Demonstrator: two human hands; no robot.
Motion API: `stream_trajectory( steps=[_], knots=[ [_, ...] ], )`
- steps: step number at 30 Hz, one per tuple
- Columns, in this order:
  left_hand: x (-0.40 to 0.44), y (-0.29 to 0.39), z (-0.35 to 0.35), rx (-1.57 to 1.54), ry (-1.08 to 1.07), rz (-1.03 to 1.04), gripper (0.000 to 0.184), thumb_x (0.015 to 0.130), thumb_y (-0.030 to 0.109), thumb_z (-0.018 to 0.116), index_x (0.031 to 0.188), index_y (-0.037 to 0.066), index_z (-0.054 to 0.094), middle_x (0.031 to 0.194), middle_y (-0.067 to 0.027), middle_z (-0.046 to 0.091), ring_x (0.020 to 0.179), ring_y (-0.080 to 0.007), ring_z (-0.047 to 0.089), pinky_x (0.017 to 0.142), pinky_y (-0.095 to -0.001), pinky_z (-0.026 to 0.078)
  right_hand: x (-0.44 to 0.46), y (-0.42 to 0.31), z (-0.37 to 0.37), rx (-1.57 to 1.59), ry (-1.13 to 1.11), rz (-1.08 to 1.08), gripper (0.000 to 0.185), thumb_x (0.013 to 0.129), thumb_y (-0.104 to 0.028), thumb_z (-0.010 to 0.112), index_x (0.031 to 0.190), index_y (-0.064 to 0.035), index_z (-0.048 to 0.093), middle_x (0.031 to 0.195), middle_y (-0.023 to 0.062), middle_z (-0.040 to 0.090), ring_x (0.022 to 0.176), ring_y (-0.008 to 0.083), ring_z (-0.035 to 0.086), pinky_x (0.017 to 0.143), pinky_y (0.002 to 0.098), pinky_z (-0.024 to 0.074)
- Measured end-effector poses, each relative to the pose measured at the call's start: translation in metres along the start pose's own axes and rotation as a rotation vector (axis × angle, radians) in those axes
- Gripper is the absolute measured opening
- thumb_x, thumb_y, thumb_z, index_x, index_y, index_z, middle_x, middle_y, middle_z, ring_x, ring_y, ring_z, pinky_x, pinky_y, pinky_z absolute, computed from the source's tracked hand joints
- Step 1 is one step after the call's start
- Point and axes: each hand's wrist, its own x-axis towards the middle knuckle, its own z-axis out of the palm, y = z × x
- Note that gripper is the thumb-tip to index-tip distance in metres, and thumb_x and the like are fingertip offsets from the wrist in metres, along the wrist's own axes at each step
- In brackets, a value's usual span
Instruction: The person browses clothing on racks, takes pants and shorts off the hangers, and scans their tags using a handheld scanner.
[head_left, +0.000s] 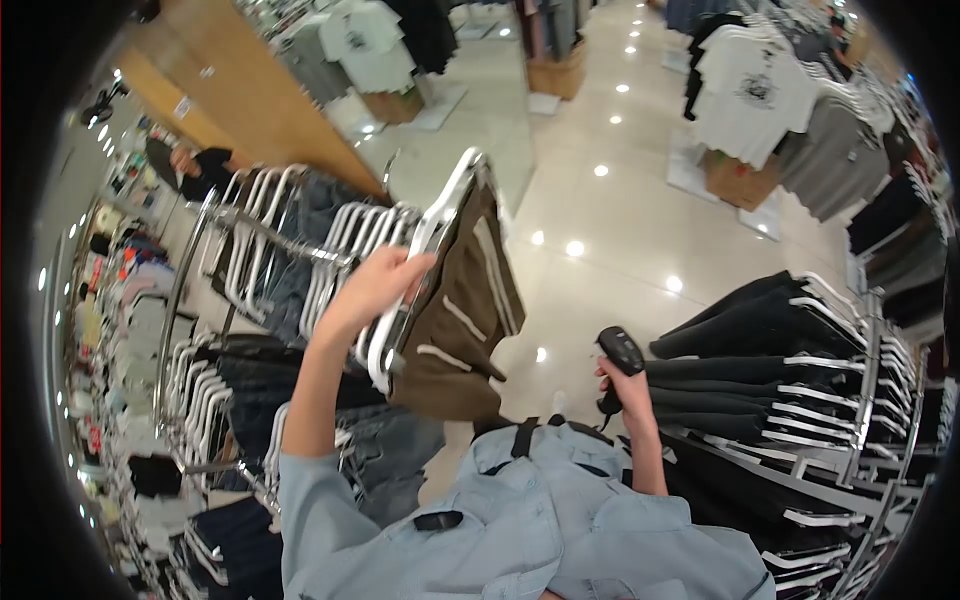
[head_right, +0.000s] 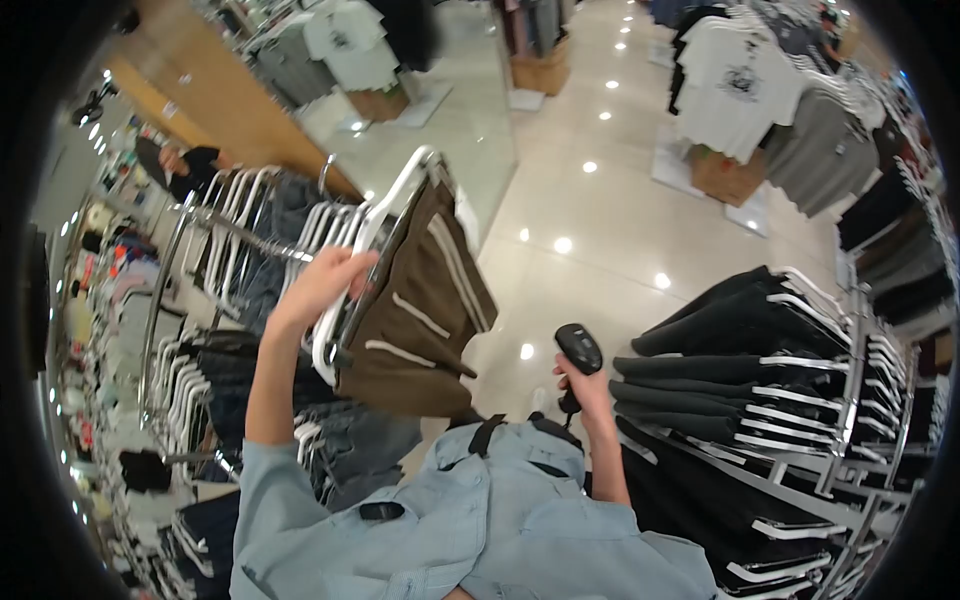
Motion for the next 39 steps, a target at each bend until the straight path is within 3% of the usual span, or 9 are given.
stream_trajectory(
  steps=[3, 8, 23, 27, 31, 33, 34, 37, 39],
  knots=[
    [0.003, -0.002, -0.038, -0.020, -0.020, -0.042, 0.034, 0.094, 0.027, 0.060, 0.071, 0.002, 0.061, 0.065, -0.0020, 0.059, 0.065, -0.0110, 0.059, 0.071, -0.0275, 0.050, -0.001, -0.005, 0.025, -0.022, 0.024, 0.034, 0.017, 0.090, -0.017, 0.069, 0.100, -0.0036, 0.066, 0.077, 0.0031, 0.064, 0.061, 0.0091, 0.057, 0.057, 0.0247, 0.0454],
    [0.010, -0.018, -0.087, 0.119, -0.049, -0.162, 0.034, 0.092, 0.028, 0.060, 0.092, -0.005, 0.069, 0.089, -0.0058, 0.068, 0.083, -0.0092, 0.064, 0.081, -0.0230, 0.051, -0.001, -0.005, 0.066, 0.024, -0.005, 0.023, 0.017, 0.090, -0.017, 0.070, 0.101, -0.0043, 0.066, 0.077, 0.0028, 0.064, 0.061, 0.0086, 0.055, 0.058, 0.0243, 0.0440],
    [-0.015, 0.011, -0.115, -0.018, -0.092, -0.117, 0.037, 0.095, 0.023, 0.056, 0.107, -0.010, 0.066, 0.104, -0.0179, 0.071, 0.092, -0.0202, 0.070, 0.086, -0.0311, 0.055, -0.013, -0.015, 0.095, -0.054, -0.126, 0.009, 0.015, 0.090, -0.016, 0.070, 0.099, -0.0053, 0.066, 0.078, 0.0023, 0.064, 0.063, 0.0085, 0.055, 0.060, 0.0251, 0.0449],
    [-0.032, 0.011, -0.121, -0.003, -0.176, -0.090, 0.036, 0.094, 0.022, 0.058, 0.104, -0.011, 0.068, 0.103, -0.0197, 0.071, 0.091, -0.0223, 0.070, 0.080, -0.0315, 0.055, -0.017, -0.019, 0.076, 0.061, -0.161, -0.044, 0.012, 0.091, -0.015, 0.068, 0.098, -0.0051, 0.065, 0.078, 0.0026, 0.063, 0.064, 0.0085, 0.055, 0.062, 0.0253, 0.0450],
    [-0.062, 0.012, -0.133, -0.026, -0.271, 0.163, 0.044, 0.090, 0.035, 0.061, 0.095, -0.008, 0.071, 0.093, -0.0207, 0.072, 0.084, -0.0234, 0.070, 0.070, -0.0344, 0.058, -0.015, -0.018, 0.054, 0.272, -0.165, -0.088, 0.012, 0.094, -0.015, 0.066, 0.096, -0.0040, 0.064, 0.077, 0.0029, 0.062, 0.063, 0.0088, 0.055, 0.060, 0.0251, 0.0449],
    [-0.080, 0.011, -0.134, -0.119, -0.181, 0.222, 0.063, 0.079, 0.046, 0.068, 0.103, -0.012, 0.065, 0.082, -0.0239, 0.069, 0.069, -0.0251, 0.069, 0.052, -0.0317, 0.055, -0.014, -0.019, 0.046, 0.369, -0.180, -0.100, 0.017, 0.096, -0.016, 0.063, 0.102, -0.0006, 0.063, 0.081, 0.0054, 0.061, 0.065, 0.0093, 0.054, 0.063, 0.0252, 0.0456],
    [-0.085, 0.009, -0.134, -0.112, -0.195, 0.223, 0.063, 0.079, 0.046, 0.068, 0.103, -0.012, 0.065, 0.082, -0.0239, 0.069, 0.069, -0.0251, 0.069, 0.052, -0.0317, 0.055, -0.015, -0.020, 0.043, 0.416, -0.199, -0.104, 0.019, 0.096, -0.016, 0.062, 0.107, 0.0001, 0.062, 0.084, 0.0068, 0.061, 0.065, 0.0092, 0.052, 0.065, 0.0261, 0.0457],
    [-0.097, -0.004, -0.124, -0.238, 0.001, 0.316, 0.058, 0.072, 0.048, 0.068, 0.075, -0.010, 0.066, 0.068, -0.0250, 0.066, 0.042, -0.0229, 0.058, 0.035, -0.0278, 0.046, -0.020, -0.031, 0.041, 0.535, -0.265, -0.110, 0.032, 0.095, -0.017, 0.062, 0.122, 0.0012, 0.056, 0.107, 0.0124, 0.062, 0.067, 0.0080, 0.047, 0.071, 0.0287, 0.0445],
    [-0.105, -0.010, -0.113, -0.273, 0.018, 0.361, 0.058, 0.073, 0.047, 0.066, 0.066, -0.010, 0.063, 0.063, -0.0251, 0.064, 0.038, -0.0220, 0.055, 0.034, -0.0281, 0.045, -0.026, -0.045, 0.050, 0.658, -0.340, -0.092, 0.036, 0.094, -0.014, 0.063, 0.126, 0.0006, 0.054, 0.121, 0.0142, 0.061, 0.069, 0.0076, 0.046, 0.072, 0.0286, 0.0443]
  ],
)
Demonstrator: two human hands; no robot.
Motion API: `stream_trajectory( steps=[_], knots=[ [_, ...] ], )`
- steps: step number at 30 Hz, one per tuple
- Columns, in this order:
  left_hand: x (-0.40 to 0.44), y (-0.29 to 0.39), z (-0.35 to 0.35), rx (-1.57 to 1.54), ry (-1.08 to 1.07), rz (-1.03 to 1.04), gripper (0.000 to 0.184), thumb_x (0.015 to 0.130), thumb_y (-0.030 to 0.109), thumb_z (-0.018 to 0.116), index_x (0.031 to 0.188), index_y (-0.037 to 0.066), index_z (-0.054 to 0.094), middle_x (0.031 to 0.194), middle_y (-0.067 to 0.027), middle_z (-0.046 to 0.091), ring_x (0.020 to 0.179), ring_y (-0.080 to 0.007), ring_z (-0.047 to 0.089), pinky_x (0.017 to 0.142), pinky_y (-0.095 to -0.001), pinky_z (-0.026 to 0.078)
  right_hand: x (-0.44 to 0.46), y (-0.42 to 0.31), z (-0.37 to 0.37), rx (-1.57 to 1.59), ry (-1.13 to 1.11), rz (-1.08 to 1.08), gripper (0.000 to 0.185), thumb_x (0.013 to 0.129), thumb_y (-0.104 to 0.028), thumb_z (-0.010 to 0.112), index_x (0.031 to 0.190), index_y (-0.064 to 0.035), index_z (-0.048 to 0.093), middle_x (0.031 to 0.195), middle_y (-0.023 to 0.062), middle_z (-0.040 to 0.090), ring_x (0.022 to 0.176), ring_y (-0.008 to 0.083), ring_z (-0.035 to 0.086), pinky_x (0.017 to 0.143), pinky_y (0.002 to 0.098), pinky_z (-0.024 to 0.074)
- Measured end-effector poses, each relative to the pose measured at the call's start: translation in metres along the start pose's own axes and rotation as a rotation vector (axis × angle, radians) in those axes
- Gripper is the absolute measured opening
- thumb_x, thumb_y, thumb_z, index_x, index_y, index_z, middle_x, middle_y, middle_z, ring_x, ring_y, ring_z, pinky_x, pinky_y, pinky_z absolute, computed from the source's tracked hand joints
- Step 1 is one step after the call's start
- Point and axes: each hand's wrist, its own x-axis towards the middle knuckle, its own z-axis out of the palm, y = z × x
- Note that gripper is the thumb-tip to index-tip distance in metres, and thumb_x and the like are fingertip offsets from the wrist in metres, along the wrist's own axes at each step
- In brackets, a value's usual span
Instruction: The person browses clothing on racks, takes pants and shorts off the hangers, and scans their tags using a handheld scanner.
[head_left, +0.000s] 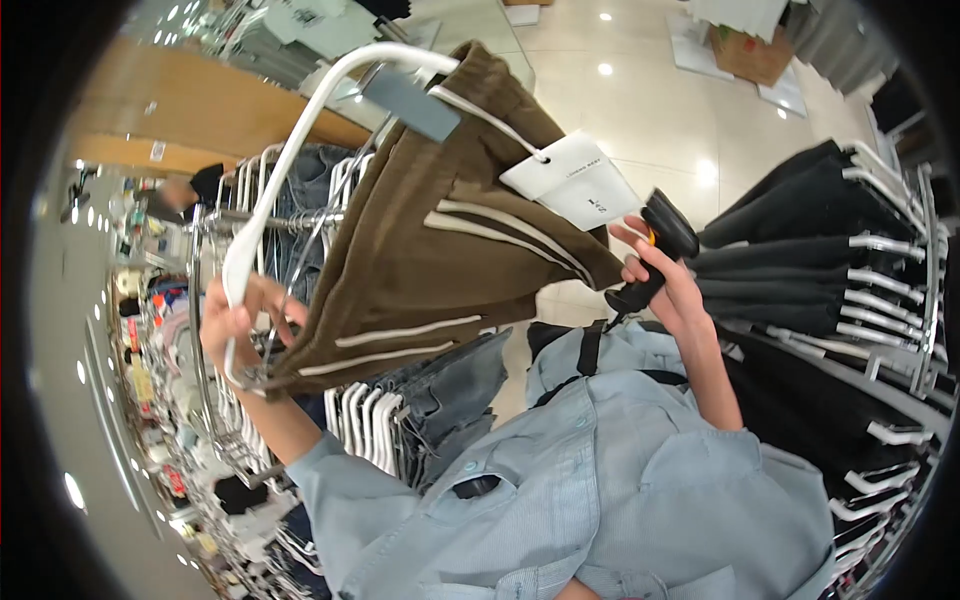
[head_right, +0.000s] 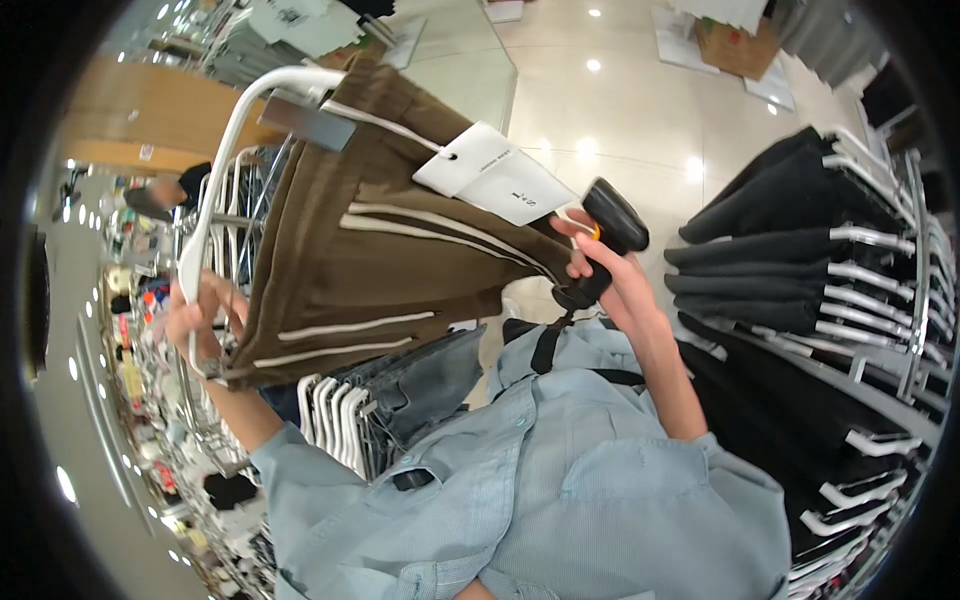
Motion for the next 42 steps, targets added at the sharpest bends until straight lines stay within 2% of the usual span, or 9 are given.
stream_trajectory(
  steps=[1, 5, 8, 14, 17, 21, 24, 25, 42],
  knots=[
    [-0.004, -0.003, 0.002, 0.028, -0.038, 0.032, 0.059, 0.074, 0.048, 0.064, 0.066, -0.011, 0.064, 0.062, -0.0252, 0.064, 0.036, -0.0224, 0.055, 0.033, -0.0282, 0.045, 0.001, 0.002, 0.002, 0.065, -0.018, 0.020, 0.039, 0.092, -0.010, 0.064, 0.127, -0.0001, 0.052, 0.132, 0.0156, 0.056, 0.070, 0.0074, 0.045, 0.074, 0.0285, 0.0443],
    [-0.013, 0.000, 0.016, 0.073, -0.268, 0.087, 0.059, 0.077, 0.045, 0.059, 0.067, -0.013, 0.064, 0.062, -0.0261, 0.065, 0.039, -0.0242, 0.059, 0.036, -0.0288, 0.050, 0.009, 0.011, 0.008, 0.273, -0.029, 0.191, 0.033, 0.090, -0.007, 0.065, 0.122, -0.0029, 0.056, 0.080, -0.0024, 0.049, 0.073, 0.0081, 0.049, 0.076, 0.0282, 0.0471],
    [-0.024, 0.001, 0.028, 0.054, -0.296, 0.111, 0.055, 0.077, 0.042, 0.060, 0.065, -0.011, 0.064, 0.065, -0.0273, 0.066, 0.039, -0.0244, 0.059, 0.037, -0.0295, 0.050, 0.006, 0.004, 0.022, 0.328, -0.041, 0.212, 0.028, 0.089, -0.007, 0.066, 0.115, -0.0032, 0.058, 0.076, -0.0016, 0.049, 0.073, 0.0095, 0.050, 0.078, 0.0288, 0.0481],
    [-0.052, 0.011, 0.045, 0.102, -0.187, 0.009, 0.053, 0.075, 0.042, 0.059, 0.063, -0.010, 0.063, 0.063, -0.0267, 0.064, 0.040, -0.0239, 0.059, 0.038, -0.0284, 0.050, 0.000, 0.009, -0.005, 0.257, 0.013, 0.344, 0.014, 0.087, -0.010, 0.067, 0.099, -0.0086, 0.060, 0.094, 0.0066, 0.064, 0.089, 0.0166, 0.061, 0.084, 0.0303, 0.0500],
    [-0.060, 0.022, 0.059, 0.145, 0.039, -0.101, 0.058, 0.071, 0.047, 0.060, 0.066, -0.010, 0.061, 0.061, -0.0227, 0.063, 0.039, -0.0222, 0.055, 0.038, -0.0295, 0.048, -0.001, 0.005, -0.008, 0.216, -0.259, 0.099, 0.010, 0.081, -0.001, 0.061, 0.087, -0.0063, 0.054, 0.110, 0.0141, 0.063, 0.107, 0.0230, 0.060, 0.095, 0.0352, 0.0479],
    [-0.074, 0.024, 0.066, 0.143, 0.240, -0.121, 0.060, 0.071, 0.046, 0.059, 0.082, -0.012, 0.060, 0.067, -0.0221, 0.064, 0.045, -0.0210, 0.057, 0.040, -0.0273, 0.047, -0.013, -0.007, 0.004, -0.283, -0.311, -0.049, 0.014, 0.079, 0.002, 0.060, 0.092, -0.0013, 0.064, 0.112, 0.0187, 0.066, 0.108, 0.0245, 0.059, 0.098, 0.0354, 0.0455],
    [-0.081, 0.029, 0.075, 0.140, 0.437, -0.100, 0.048, 0.071, 0.040, 0.061, 0.067, -0.008, 0.059, 0.071, -0.0302, 0.066, 0.051, -0.0287, 0.063, 0.042, -0.0311, 0.052, -0.015, -0.003, 0.008, -0.368, -0.402, -0.033, 0.023, 0.081, -0.002, 0.065, 0.104, 0.0002, 0.066, 0.117, 0.0193, 0.066, 0.113, 0.0252, 0.060, 0.097, 0.0370, 0.0475],
    [-0.083, 0.029, 0.067, 0.129, 0.342, -0.115, 0.058, 0.072, 0.042, 0.060, 0.082, -0.015, 0.061, 0.070, -0.0283, 0.065, 0.052, -0.0285, 0.063, 0.042, -0.0309, 0.052, -0.016, -0.001, 0.009, -0.362, -0.404, -0.026, 0.023, 0.081, -0.002, 0.065, 0.104, 0.0002, 0.066, 0.117, 0.0193, 0.066, 0.113, 0.0252, 0.060, 0.097, 0.0370, 0.0475],
    [-0.085, 0.015, 0.060, -0.001, 0.097, -0.186, 0.053, 0.077, 0.038, 0.060, 0.070, -0.014, 0.062, 0.076, -0.0354, 0.065, 0.049, -0.0281, 0.063, 0.044, -0.0318, 0.053, 0.001, 0.030, 0.013, -0.339, -0.318, 0.226, 0.021, 0.089, -0.005, 0.067, 0.109, -0.0003, 0.066, 0.113, 0.0161, 0.067, 0.100, 0.0220, 0.066, 0.085, 0.0347, 0.0543]
  ],
)
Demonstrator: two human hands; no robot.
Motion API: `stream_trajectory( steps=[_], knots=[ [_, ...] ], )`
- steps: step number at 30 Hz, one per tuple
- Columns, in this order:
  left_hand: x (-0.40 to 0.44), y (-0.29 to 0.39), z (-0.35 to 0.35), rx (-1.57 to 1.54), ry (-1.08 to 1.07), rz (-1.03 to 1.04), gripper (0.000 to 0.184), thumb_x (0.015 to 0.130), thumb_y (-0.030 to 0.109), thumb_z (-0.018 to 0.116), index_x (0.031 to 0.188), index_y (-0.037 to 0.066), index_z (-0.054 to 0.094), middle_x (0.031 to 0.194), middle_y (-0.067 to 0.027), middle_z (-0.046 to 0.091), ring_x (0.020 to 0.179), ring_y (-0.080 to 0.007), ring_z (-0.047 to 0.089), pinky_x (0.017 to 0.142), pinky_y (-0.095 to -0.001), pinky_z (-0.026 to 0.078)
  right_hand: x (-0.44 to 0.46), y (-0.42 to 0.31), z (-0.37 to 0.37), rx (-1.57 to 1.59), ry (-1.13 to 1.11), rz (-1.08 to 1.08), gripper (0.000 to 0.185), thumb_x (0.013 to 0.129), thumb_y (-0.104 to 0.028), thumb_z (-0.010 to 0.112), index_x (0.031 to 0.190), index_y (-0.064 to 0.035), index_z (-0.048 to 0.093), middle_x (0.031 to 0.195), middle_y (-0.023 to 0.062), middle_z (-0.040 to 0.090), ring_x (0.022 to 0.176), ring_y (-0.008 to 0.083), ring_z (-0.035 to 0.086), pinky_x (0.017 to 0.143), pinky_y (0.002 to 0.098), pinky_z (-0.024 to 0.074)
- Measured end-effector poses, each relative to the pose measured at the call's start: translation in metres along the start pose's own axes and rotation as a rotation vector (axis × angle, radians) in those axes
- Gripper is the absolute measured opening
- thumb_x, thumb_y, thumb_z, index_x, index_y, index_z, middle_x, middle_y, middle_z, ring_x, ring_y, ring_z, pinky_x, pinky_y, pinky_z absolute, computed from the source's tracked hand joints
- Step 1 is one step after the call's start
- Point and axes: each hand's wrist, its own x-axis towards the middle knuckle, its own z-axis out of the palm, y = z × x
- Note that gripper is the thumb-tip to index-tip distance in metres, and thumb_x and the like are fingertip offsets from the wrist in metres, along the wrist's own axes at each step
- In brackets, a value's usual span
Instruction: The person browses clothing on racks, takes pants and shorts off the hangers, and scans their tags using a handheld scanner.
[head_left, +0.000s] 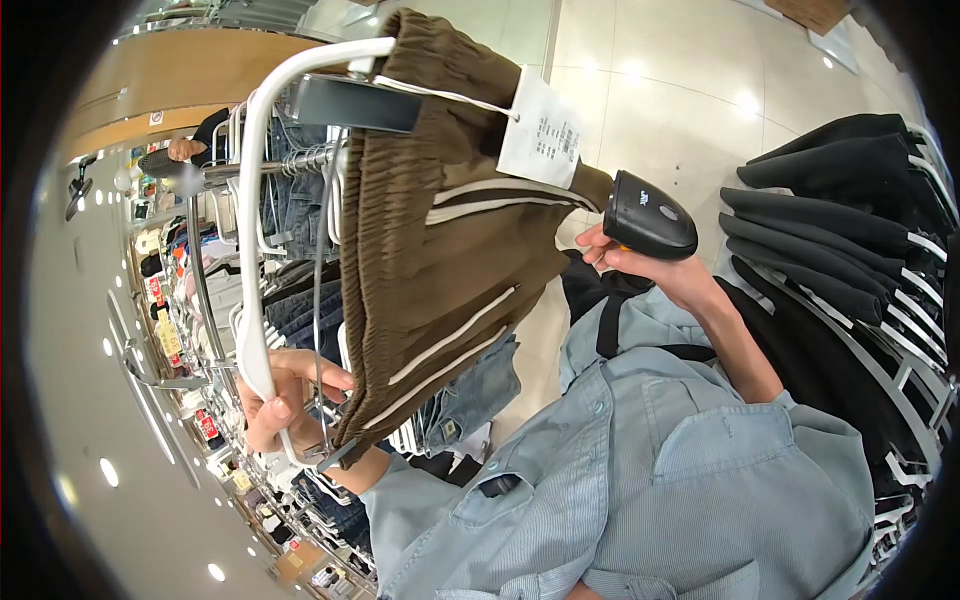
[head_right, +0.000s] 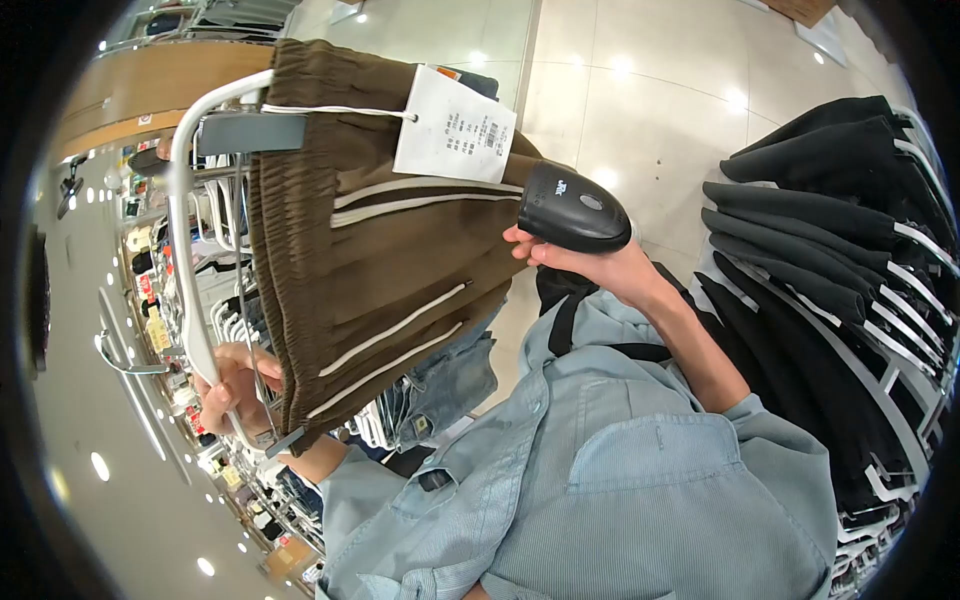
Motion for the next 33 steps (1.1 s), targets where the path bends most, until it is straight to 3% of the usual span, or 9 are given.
stream_trajectory(
  steps=[1, 4, 13, 14, 16, 21, 25, 29, 33],
  knots=[
    [0.000, -0.004, 0.001, -0.040, -0.022, 0.032, 0.043, 0.077, 0.032, 0.061, 0.058, -0.006, 0.056, 0.078, -0.0379, 0.065, 0.050, -0.0292, 0.064, 0.045, -0.0324, 0.055, 0.000, -0.001, 0.002, -0.003, 0.000, 0.002, 0.021, 0.089, -0.005, 0.067, 0.109, -0.0003, 0.066, 0.113, 0.0161, 0.067, 0.100, 0.0220, 0.066, 0.085, 0.0347, 0.0543],
    [-0.003, -0.011, -0.002, -0.107, -0.084, 0.057, 0.040, 0.078, 0.027, 0.061, 0.050, 0.001, 0.047, 0.078, -0.0392, 0.064, 0.051, -0.0304, 0.065, 0.047, -0.0326, 0.056, 0.000, -0.006, 0.006, -0.080, 0.061, 0.067, 0.019, 0.090, -0.007, 0.069, 0.107, -0.0011, 0.066, 0.104, 0.0122, 0.069, 0.090, 0.0163, 0.067, 0.080, 0.0305, 0.0546],
    [-0.012, -0.010, -0.003, -0.102, -0.259, 0.132, 0.040, 0.081, 0.024, 0.060, 0.050, 0.006, 0.043, 0.080, -0.0382, 0.065, 0.055, -0.0347, 0.067, 0.048, -0.0352, 0.055, -0.002, 0.000, 0.003, -0.178, 0.084, 0.062, 0.021, 0.090, -0.006, 0.071, 0.109, -0.0005, 0.065, 0.095, 0.0088, 0.070, 0.079, 0.0130, 0.065, 0.074, 0.0292, 0.0547],
    [-0.013, -0.010, -0.003, -0.104, -0.256, 0.134, 0.040, 0.081, 0.024, 0.060, 0.050, 0.006, 0.043, 0.080, -0.0382, 0.065, 0.055, -0.0347, 0.067, 0.048, -0.0352, 0.055, -0.001, 0.000, 0.002, -0.175, 0.083, 0.074, 0.022, 0.090, -0.009, 0.071, 0.109, -0.0011, 0.065, 0.096, 0.0076, 0.070, 0.081, 0.0126, 0.065, 0.075, 0.0280, 0.0549],
    [-0.019, -0.012, 0.001, 0.043, -0.179, 0.126, 0.057, 0.078, 0.045, 0.056, 0.073, -0.012, 0.066, 0.063, -0.0237, 0.066, 0.045, -0.0268, 0.063, 0.042, -0.0309, 0.053, -0.003, -0.001, 0.004, -0.176, 0.080, 0.084, 0.023, 0.090, -0.011, 0.072, 0.109, -0.0017, 0.066, 0.096, 0.0065, 0.071, 0.083, 0.0121, 0.066, 0.077, 0.0268, 0.0552],
    [-0.024, -0.014, 0.015, -0.019, -0.080, 0.147, 0.051, 0.078, 0.040, 0.057, 0.063, -0.009, 0.060, 0.066, -0.0267, 0.066, 0.045, -0.0274, 0.062, 0.042, -0.0318, 0.053, -0.008, 0.001, 0.004, -0.188, 0.089, 0.074, 0.017, 0.089, -0.005, 0.070, 0.106, 0.0000, 0.067, 0.090, 0.0086, 0.070, 0.078, 0.0139, 0.065, 0.074, 0.0286, 0.0543],
    [-0.021, -0.018, 0.015, -0.053, -0.127, 0.160, 0.040, 0.078, 0.031, 0.056, 0.052, 0.003, 0.046, 0.072, -0.0343, 0.065, 0.047, -0.0298, 0.062, 0.039, -0.0320, 0.051, -0.014, 0.001, 0.002, -0.196, 0.125, 0.074, 0.017, 0.090, -0.006, 0.070, 0.105, 0.0005, 0.067, 0.088, 0.0084, 0.069, 0.078, 0.0140, 0.064, 0.075, 0.0285, 0.0530],
    [-0.019, -0.019, 0.020, -0.170, -0.139, 0.078, 0.041, 0.083, 0.026, 0.061, 0.053, 0.007, 0.041, 0.083, -0.0384, 0.065, 0.061, -0.0318, 0.067, 0.053, -0.0327, 0.054, -0.021, -0.001, -0.003, -0.191, 0.147, 0.037, 0.018, 0.090, -0.006, 0.070, 0.106, 0.0001, 0.066, 0.089, 0.0076, 0.069, 0.078, 0.0140, 0.064, 0.075, 0.0285, 0.0520],
    [-0.001, -0.014, 0.021, -0.080, -0.293, 0.009, 0.037, 0.081, 0.025, 0.061, 0.081, -0.011, 0.070, 0.089, -0.0266, 0.071, 0.069, -0.0259, 0.068, 0.066, -0.0330, 0.054, -0.023, 0.001, -0.009, -0.175, 0.180, 0.000, 0.018, 0.091, -0.006, 0.069, 0.107, 0.0013, 0.066, 0.088, 0.0062, 0.068, 0.077, 0.0120, 0.062, 0.073, 0.0272, 0.0514]
  ],
)
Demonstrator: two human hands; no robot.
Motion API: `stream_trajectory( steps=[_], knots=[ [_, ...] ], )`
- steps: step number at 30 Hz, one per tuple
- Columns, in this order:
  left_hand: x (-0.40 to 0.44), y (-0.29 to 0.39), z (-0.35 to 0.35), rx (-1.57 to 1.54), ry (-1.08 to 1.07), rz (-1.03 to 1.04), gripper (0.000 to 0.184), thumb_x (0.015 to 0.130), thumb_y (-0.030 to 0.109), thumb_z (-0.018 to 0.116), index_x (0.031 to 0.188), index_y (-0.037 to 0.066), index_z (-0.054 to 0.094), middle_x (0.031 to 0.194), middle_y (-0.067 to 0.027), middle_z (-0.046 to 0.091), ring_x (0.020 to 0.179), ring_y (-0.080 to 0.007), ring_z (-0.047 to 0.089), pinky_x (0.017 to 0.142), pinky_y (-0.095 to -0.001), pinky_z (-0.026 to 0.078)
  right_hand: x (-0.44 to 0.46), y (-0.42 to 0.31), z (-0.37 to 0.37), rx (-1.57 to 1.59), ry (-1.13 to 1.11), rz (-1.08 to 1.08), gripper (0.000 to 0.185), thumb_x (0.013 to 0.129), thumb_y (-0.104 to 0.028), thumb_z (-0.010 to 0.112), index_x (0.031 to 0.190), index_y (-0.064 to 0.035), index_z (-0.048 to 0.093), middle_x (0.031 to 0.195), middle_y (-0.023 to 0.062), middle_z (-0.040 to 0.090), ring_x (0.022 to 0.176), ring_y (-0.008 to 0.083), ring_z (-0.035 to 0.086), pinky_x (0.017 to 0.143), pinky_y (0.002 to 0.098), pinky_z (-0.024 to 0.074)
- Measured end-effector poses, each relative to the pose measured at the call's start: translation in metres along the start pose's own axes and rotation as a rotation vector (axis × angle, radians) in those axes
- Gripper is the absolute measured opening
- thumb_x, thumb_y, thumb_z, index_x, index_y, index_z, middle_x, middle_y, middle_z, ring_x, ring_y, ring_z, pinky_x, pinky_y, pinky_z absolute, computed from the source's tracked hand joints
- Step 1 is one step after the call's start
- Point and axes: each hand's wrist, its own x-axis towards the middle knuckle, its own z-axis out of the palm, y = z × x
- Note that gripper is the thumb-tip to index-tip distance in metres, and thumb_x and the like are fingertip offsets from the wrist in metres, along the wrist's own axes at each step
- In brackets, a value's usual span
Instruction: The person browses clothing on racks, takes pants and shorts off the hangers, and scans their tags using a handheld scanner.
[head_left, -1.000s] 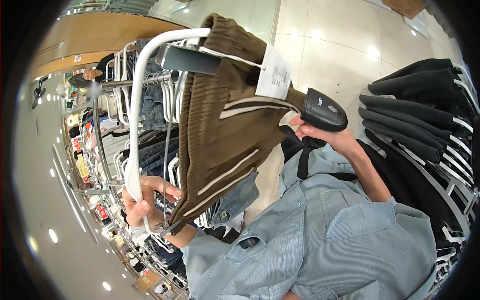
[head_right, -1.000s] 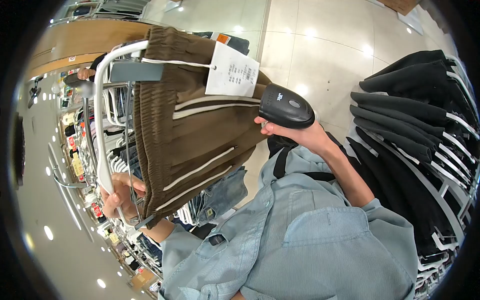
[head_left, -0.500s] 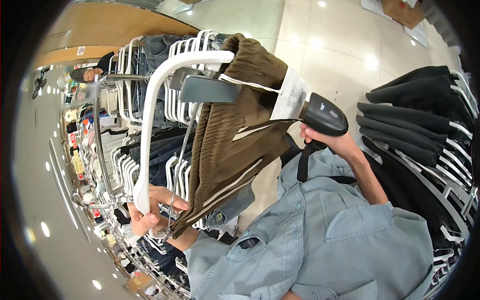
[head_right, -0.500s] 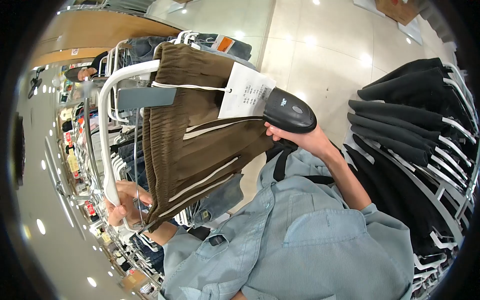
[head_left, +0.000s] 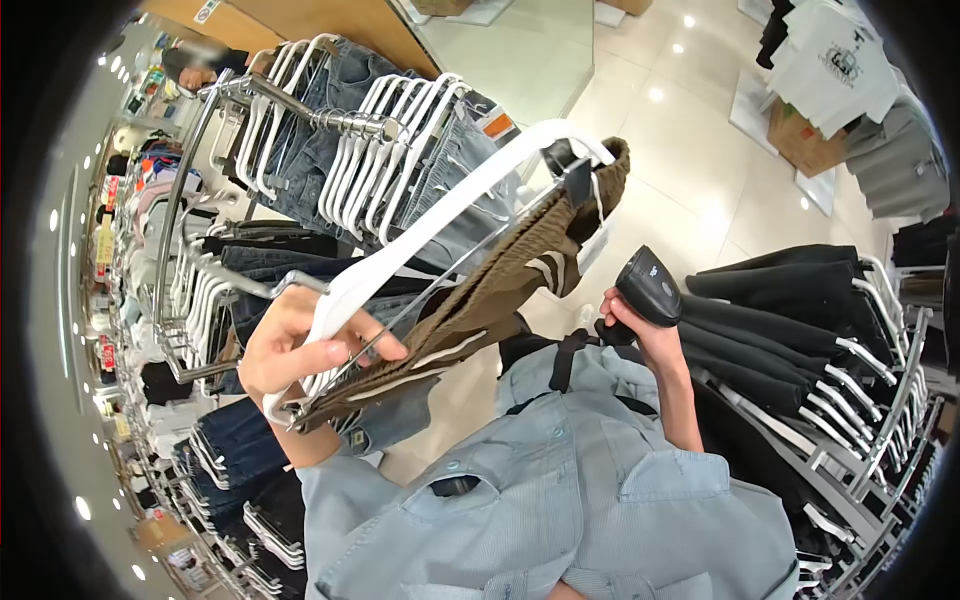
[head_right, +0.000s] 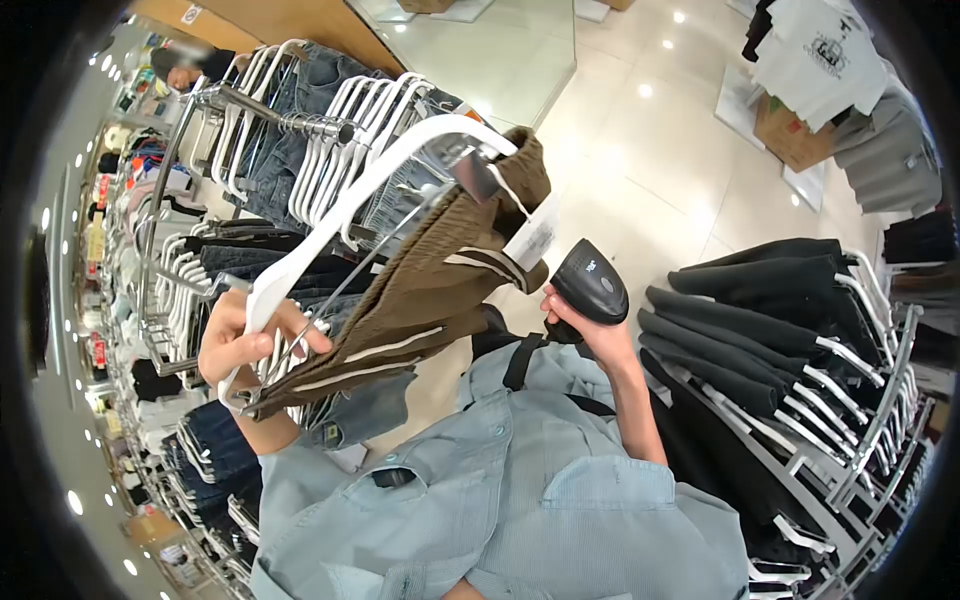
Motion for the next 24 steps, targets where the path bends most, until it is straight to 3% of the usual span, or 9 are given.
stream_trajectory(
  steps=[1, 3, 4, 13, 21, 23, 24],
  knots=[
    [0.004, 0.001, 0.001, -0.006, -0.019, 0.001, 0.038, 0.083, 0.026, 0.061, 0.085, -0.011, 0.071, 0.091, -0.0255, 0.072, 0.070, -0.0241, 0.067, 0.066, -0.0326, 0.053, 0.002, 0.000, -0.001, -0.011, -0.005, -0.002, 0.018, 0.091, -0.006, 0.069, 0.107, 0.0013, 0.066, 0.088, 0.0062, 0.068, 0.077, 0.0120, 0.062, 0.073, 0.0272, 0.0514],
    [0.013, -0.006, 0.007, -0.072, 0.068, 0.029, 0.034, 0.076, 0.023, 0.063, 0.069, -0.010, 0.067, 0.084, -0.0342, 0.068, 0.056, -0.0254, 0.067, 0.055, -0.0297, 0.055, 0.004, 0.000, -0.005, 0.003, 0.053, -0.015, 0.020, 0.091, -0.007, 0.069, 0.108, 0.0017, 0.066, 0.087, 0.0064, 0.068, 0.075, 0.0119, 0.061, 0.073, 0.0264, 0.0501],
    [0.014, -0.009, 0.006, -0.116, 0.076, 0.056, 0.032, 0.076, 0.022, 0.063, 0.071, -0.010, 0.068, 0.084, -0.0343, 0.068, 0.055, -0.0253, 0.067, 0.054, -0.0289, 0.055, 0.006, 0.000, -0.006, 0.010, 0.059, -0.015, 0.020, 0.091, -0.007, 0.069, 0.108, 0.0016, 0.066, 0.086, 0.0062, 0.067, 0.074, 0.0116, 0.060, 0.072, 0.0256, 0.0490],
    [0.019, -0.026, -0.004, -0.121, 0.032, 0.080, 0.032, 0.079, 0.024, 0.064, 0.077, -0.008, 0.070, 0.084, -0.0308, 0.069, 0.067, -0.0308, 0.070, 0.059, -0.0333, 0.057, 0.012, -0.005, -0.005, -0.047, 0.090, -0.012, 0.017, 0.091, -0.008, 0.068, 0.106, 0.0012, 0.066, 0.085, 0.0069, 0.066, 0.072, 0.0119, 0.059, 0.068, 0.0255, 0.0465],
    [0.018, -0.017, -0.005, -0.081, 0.062, 0.047, 0.033, 0.079, 0.023, 0.064, 0.079, -0.009, 0.070, 0.087, -0.0304, 0.070, 0.065, -0.0291, 0.069, 0.062, -0.0331, 0.055, 0.015, -0.005, -0.006, -0.026, 0.100, -0.001, 0.018, 0.091, -0.008, 0.068, 0.106, 0.0016, 0.065, 0.085, 0.0071, 0.066, 0.072, 0.0120, 0.059, 0.069, 0.0257, 0.0467],
    [0.017, -0.020, -0.012, -0.071, -0.067, 0.058, 0.040, 0.090, 0.027, 0.062, 0.096, -0.012, 0.070, 0.098, -0.0246, 0.072, 0.083, -0.0272, 0.071, 0.072, -0.0337, 0.056, 0.016, -0.005, -0.006, -0.055, 0.101, 0.018, 0.017, 0.091, -0.008, 0.068, 0.106, 0.0012, 0.065, 0.085, 0.0071, 0.066, 0.072, 0.0121, 0.059, 0.069, 0.0259, 0.0470],
    [0.018, -0.020, -0.012, -0.065, -0.078, 0.066, 0.039, 0.090, 0.025, 0.061, 0.097, -0.012, 0.070, 0.099, -0.0241, 0.072, 0.084, -0.0268, 0.071, 0.072, -0.0336, 0.056, 0.017, -0.004, -0.007, -0.054, 0.101, 0.017, 0.017, 0.091, -0.008, 0.068, 0.106, 0.0012, 0.065, 0.085, 0.0071, 0.066, 0.072, 0.0121, 0.059, 0.069, 0.0259, 0.0470]
  ],
)
